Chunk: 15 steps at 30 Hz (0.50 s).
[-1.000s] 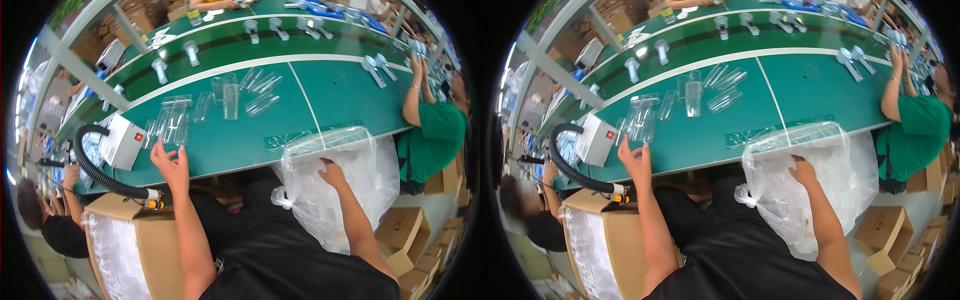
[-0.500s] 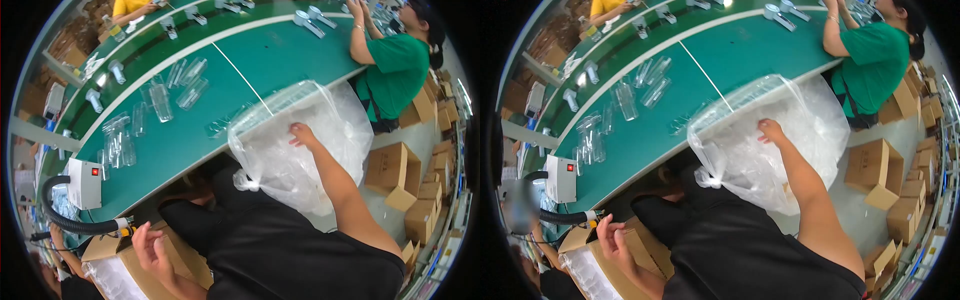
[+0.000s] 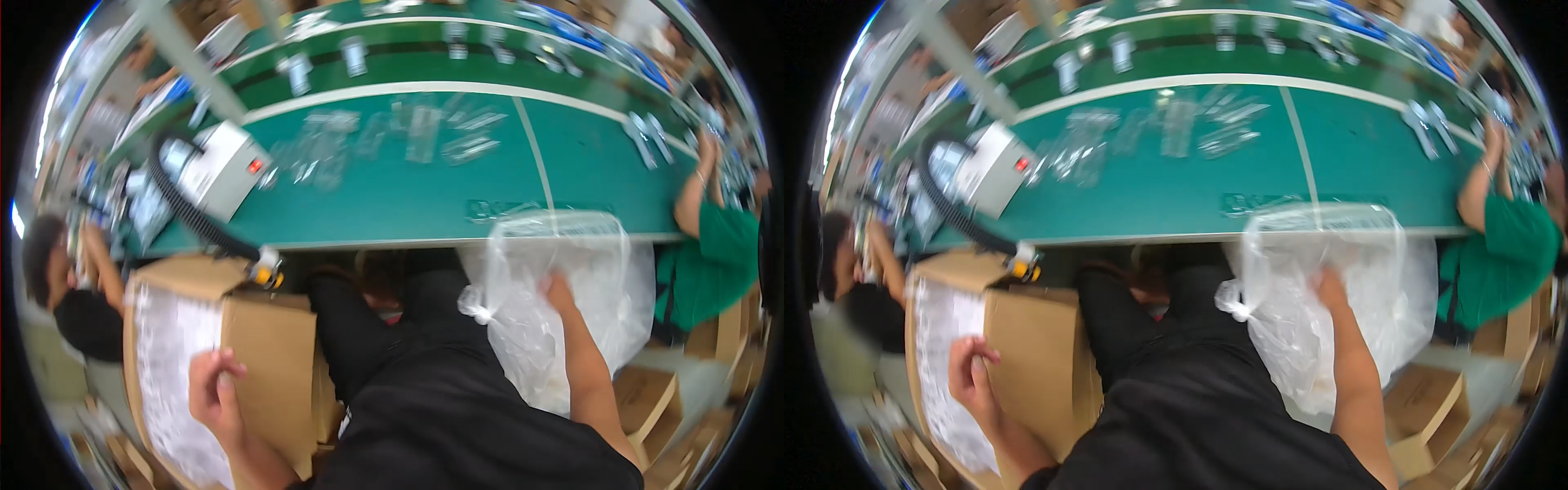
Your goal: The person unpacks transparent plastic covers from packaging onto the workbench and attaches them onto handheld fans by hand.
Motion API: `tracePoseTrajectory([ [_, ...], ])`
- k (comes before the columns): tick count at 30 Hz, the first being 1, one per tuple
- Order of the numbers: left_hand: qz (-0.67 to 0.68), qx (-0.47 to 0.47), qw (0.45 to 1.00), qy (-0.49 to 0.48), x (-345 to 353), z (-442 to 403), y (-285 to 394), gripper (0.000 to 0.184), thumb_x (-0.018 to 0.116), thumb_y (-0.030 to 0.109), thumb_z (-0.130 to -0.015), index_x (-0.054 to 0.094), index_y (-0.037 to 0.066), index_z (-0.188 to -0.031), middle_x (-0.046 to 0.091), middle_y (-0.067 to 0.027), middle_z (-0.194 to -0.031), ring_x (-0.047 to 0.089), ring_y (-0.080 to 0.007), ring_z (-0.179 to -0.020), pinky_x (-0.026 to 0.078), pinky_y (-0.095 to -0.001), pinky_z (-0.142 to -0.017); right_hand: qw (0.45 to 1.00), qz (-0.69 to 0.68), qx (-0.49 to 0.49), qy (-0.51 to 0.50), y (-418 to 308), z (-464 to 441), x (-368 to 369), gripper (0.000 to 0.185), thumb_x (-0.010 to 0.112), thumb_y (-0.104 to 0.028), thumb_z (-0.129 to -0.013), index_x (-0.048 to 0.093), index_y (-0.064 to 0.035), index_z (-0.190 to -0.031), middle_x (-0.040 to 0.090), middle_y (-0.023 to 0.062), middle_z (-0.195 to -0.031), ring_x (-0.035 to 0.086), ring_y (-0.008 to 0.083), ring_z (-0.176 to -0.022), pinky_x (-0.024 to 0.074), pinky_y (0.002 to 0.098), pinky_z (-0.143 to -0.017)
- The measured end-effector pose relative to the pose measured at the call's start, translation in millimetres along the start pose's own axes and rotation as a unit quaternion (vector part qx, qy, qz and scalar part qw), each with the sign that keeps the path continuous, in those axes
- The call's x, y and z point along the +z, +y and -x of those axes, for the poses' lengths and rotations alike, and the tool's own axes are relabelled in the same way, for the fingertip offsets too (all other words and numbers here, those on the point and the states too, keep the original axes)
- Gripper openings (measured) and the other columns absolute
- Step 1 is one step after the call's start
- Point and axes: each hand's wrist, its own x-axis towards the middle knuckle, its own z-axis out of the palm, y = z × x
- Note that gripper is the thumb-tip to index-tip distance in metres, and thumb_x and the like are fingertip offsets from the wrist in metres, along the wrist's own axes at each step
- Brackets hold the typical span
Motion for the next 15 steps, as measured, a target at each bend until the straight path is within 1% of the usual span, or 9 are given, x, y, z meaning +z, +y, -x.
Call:
tracePoseTrajectory([
  [3,-0.081,-0.011,0.995,0.049,-31,0,4,0.026,0.055,-0.005,-0.088,0.06,-0.003,-0.114,0.062,-0.0167,-0.1,0.059,-0.0212,-0.079,0.051,-0.0303,-0.07,0.973,0.148,-0.089,-0.155,61,-15,58,0.052,0.065,-0.028,-0.08,0.057,-0.0023,-0.125,0.06,0.022,-0.124,0.058,0.0388,-0.11,0.046,0.0451,-0.096],
  [4,-0.119,-0.016,0.991,0.066,-46,5,7,0.026,0.056,-0.007,-0.086,0.061,-0.004,-0.111,0.063,-0.0161,-0.098,0.059,-0.0209,-0.079,0.051,-0.0299,-0.071,0.991,-0.034,-0.128,-0.002,23,1,29,0.043,0.065,-0.019,-0.081,0.061,0.0026,-0.118,0.06,0.0225,-0.123,0.055,0.0376,-0.117,0.0449,0.0441,-0.098],
  [5,-0.189,-0.025,0.978,0.09,-61,9,11,0.025,0.057,-0.006,-0.085,0.062,-0.003,-0.109,0.064,-0.0139,-0.097,0.059,-0.0195,-0.08,0.05,-0.0283,-0.07,0.983,-0.14,-0.116,-0.038,-14,5,-10,0.048,0.068,-0.015,-0.079,0.059,0.0027,-0.123,0.061,0.0222,-0.122,0.056,0.0364,-0.117,0.0439,0.0422,-0.1],
  [6,-0.254,-0.041,0.961,0.097,-78,13,14,0.023,0.058,-0.006,-0.084,0.063,-0.003,-0.107,0.065,-0.0117,-0.097,0.059,-0.0181,-0.08,0.048,-0.0266,-0.069,0.989,-0.062,-0.106,-0.087,-2,-7,-23,0.049,0.069,-0.017,-0.079,0.06,0.0014,-0.123,0.062,0.0229,-0.12,0.058,0.0375,-0.114,0.0451,0.0417,-0.098],
  [7,-0.267,-0.071,0.953,0.122,-94,20,15,0.023,0.059,-0.005,-0.084,0.064,-0.001,-0.106,0.065,-0.0095,-0.097,0.059,-0.0165,-0.08,0.047,-0.0256,-0.068,0.984,-0.029,-0.141,-0.103,3,-10,-40,0.049,0.071,-0.021,-0.078,0.06,0.0017,-0.12,0.063,0.0242,-0.117,0.061,0.0355,-0.11,0.0468,0.0406,-0.095],
  [8,-0.271,-0.087,0.948,0.14,-109,21,11,0.023,0.059,-0.004,-0.084,0.064,0.001,-0.106,0.065,-0.0072,-0.098,0.059,-0.0148,-0.08,0.046,-0.0245,-0.067,0.969,0.032,-0.2,-0.14,10,-19,-60,0.051,0.074,-0.024,-0.075,0.062,0.0009,-0.118,0.067,0.0213,-0.106,0.064,0.0343,-0.099,0.05,0.041,-0.089],
  [9,-0.29,-0.117,0.936,0.16,-128,28,8,0.023,0.059,-0.003,-0.084,0.065,0.003,-0.106,0.065,-0.0062,-0.098,0.058,-0.0138,-0.08,0.045,-0.0241,-0.066,0.964,-0.111,-0.164,-0.174,-6,-14,-81,0.04,0.074,-0.024,-0.073,0.067,-0.0018,-0.105,0.069,0.0151,-0.09,0.067,0.0275,-0.086,0.0527,0.0398,-0.079],
  [11,-0.333,-0.152,0.914,0.177,-156,42,1,0.024,0.059,-0.001,-0.085,0.066,0.006,-0.107,0.065,-0.0048,-0.1,0.058,-0.0116,-0.08,0.044,-0.023,-0.064,0.956,0.065,-0.187,-0.216,5,-38,-121,0.061,0.08,-0.039,-0.074,0.057,-0.0019,-0.116,0.065,0.0178,-0.094,0.064,0.0369,-0.093,0.0516,0.0426,-0.079],
  [15,-0.352,-0.231,0.888,0.184,-189,72,-5,0.025,0.061,0.002,-0.085,0.065,0.007,-0.109,0.064,-0.0035,-0.105,0.058,-0.0102,-0.082,0.043,-0.0221,-0.063,0.949,0.149,-0.142,-0.239,-14,-45,-140,0.045,0.075,-0.034,-0.076,0.06,-0.0032,-0.105,0.066,0.0145,-0.088,0.064,0.0312,-0.085,0.0514,0.0397,-0.073],
])
